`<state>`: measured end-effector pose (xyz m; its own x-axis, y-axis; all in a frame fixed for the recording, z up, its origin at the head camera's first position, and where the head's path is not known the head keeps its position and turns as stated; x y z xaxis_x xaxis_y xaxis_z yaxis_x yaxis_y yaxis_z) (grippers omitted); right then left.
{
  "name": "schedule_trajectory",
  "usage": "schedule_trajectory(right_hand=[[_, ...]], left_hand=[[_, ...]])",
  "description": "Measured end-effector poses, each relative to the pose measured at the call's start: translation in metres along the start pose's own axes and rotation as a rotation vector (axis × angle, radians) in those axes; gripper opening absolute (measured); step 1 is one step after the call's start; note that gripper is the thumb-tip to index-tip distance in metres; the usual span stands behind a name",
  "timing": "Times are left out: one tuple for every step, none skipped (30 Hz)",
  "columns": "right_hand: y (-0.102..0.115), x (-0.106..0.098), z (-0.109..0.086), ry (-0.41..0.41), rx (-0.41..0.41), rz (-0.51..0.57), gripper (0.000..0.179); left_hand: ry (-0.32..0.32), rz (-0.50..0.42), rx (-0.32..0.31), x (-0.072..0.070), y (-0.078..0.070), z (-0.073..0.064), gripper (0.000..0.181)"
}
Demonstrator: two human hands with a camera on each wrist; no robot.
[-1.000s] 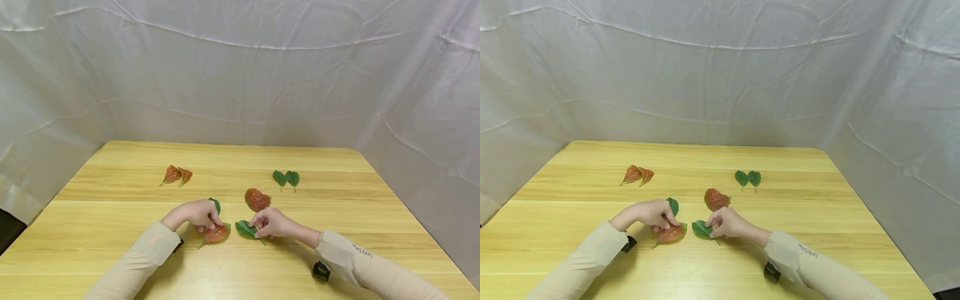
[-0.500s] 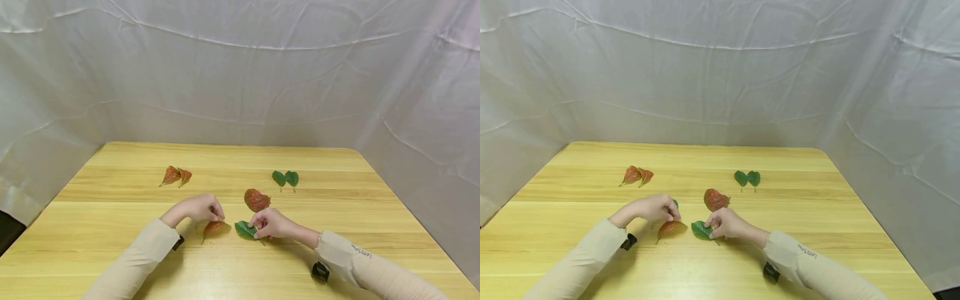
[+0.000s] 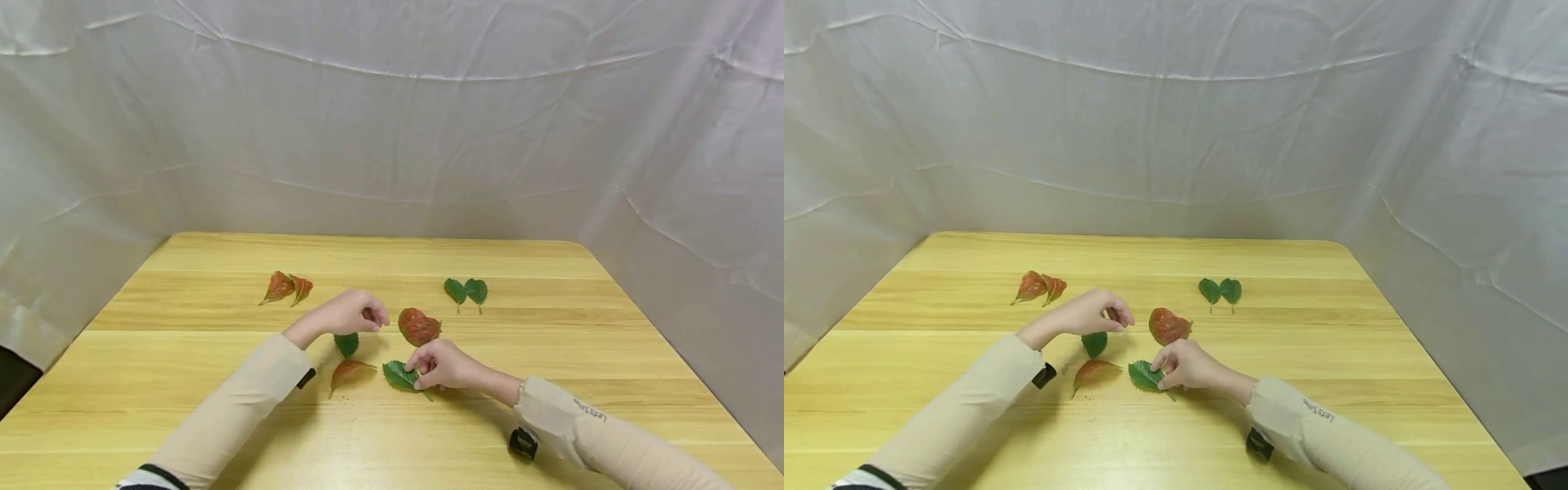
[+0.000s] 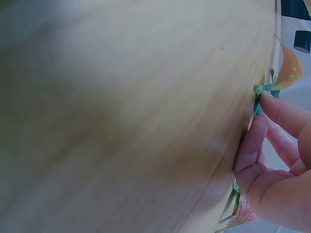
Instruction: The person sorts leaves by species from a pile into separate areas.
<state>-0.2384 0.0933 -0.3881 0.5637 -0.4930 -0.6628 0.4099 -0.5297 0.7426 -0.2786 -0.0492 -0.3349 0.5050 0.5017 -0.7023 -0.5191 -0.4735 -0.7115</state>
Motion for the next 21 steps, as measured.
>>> schedule_trajectory(right_hand=[[0.000, 0.000, 0.000, 0.001, 0.001, 0.003, 0.016], [0.000, 0.000, 0.000, 0.002, 0.003, 0.006, 0.016], [0.000, 0.000, 0.000, 0.003, 0.005, 0.009, 0.016], [0.000, 0.000, -0.001, 0.005, 0.008, 0.012, 0.016], [0.000, 0.000, -0.001, 0.006, 0.010, 0.015, 0.016], [0.000, 0.000, -0.001, 0.007, 0.011, 0.017, 0.016], [0.000, 0.000, -0.001, 0.008, 0.013, 0.019, 0.016], [-0.001, 0.000, -0.001, 0.007, 0.013, 0.017, 0.016], [-0.001, 0.000, -0.001, 0.007, 0.012, 0.016, 0.016], [-0.001, 0.000, -0.002, 0.008, 0.013, 0.015, 0.016], [-0.001, 0.000, -0.002, 0.007, 0.011, 0.012, 0.016], [-0.001, 0.000, -0.002, 0.007, 0.010, 0.008, 0.016], [-0.001, 0.000, -0.001, 0.007, 0.010, 0.006, 0.016], [-0.001, 0.000, -0.001, 0.007, 0.008, 0.002, 0.016], [-0.002, 0.000, -0.001, 0.008, 0.006, -0.002, 0.016], [-0.002, 0.000, -0.001, 0.008, 0.005, -0.005, 0.016], [-0.002, 0.000, -0.001, 0.008, 0.003, -0.008, 0.016], [-0.002, 0.000, -0.001, 0.008, 0.003, -0.009, 0.016], [-0.002, 0.000, -0.001, 0.008, 0.002, -0.011, 0.016], [-0.002, 0.000, 0.000, 0.008, 0.001, -0.013, 0.016], [-0.002, 0.000, 0.000, 0.007, 0.002, -0.012, 0.016]], left_hand=[[-0.006, -0.002, 0.006, -0.001, 0.000, 0.003, 0.010], [-0.010, -0.009, 0.009, -0.001, -0.001, 0.005, 0.010], [-0.015, -0.012, 0.013, -0.002, -0.001, 0.008, 0.010], [-0.018, -0.014, 0.015, -0.002, -0.001, 0.010, 0.010], [-0.017, -0.015, 0.016, -0.002, 0.000, 0.012, 0.010], [-0.016, -0.014, 0.020, -0.002, -0.001, 0.014, 0.010], [-0.015, -0.015, 0.017, -0.002, 0.000, 0.017, 0.010], [-0.011, -0.021, 0.017, -0.001, 0.000, 0.020, 0.011], [-0.008, -0.022, 0.017, -0.001, 0.001, 0.022, 0.011], [-0.003, -0.026, 0.017, 0.000, 0.001, 0.025, 0.012], [0.000, -0.029, 0.015, 0.001, 0.001, 0.028, 0.012], [0.001, -0.031, 0.013, 0.002, 0.001, 0.030, 0.012], [0.001, -0.030, 0.006, 0.003, 0.002, 0.033, 0.013], [0.004, -0.026, 0.006, 0.004, 0.002, 0.035, 0.013], [0.005, -0.021, 0.000, 0.005, 0.002, 0.038, 0.013], [0.006, -0.017, -0.006, 0.006, 0.003, 0.040, 0.014], [0.008, -0.012, -0.011, 0.006, 0.004, 0.042, 0.014], [0.011, -0.007, -0.015, 0.007, 0.004, 0.044, 0.014], [0.014, -0.001, -0.019, 0.008, 0.005, 0.047, 0.014], [0.017, 0.004, -0.022, 0.009, 0.005, 0.048, 0.015], [0.020, 0.007, -0.025, 0.010, 0.006, 0.050, 0.016]])
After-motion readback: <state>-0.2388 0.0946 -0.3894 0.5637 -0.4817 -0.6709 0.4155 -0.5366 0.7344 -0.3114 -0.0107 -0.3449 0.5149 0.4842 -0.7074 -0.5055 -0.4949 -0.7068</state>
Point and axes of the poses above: each hand's wrist, its own z-axis towards the middle knuckle, its own x-axis out of the palm, y = z × x, the point moved 6 cm from there along z, towards the middle knuckle, and after that the axes turned 5 degrees about -z, right-handed, at the moved point
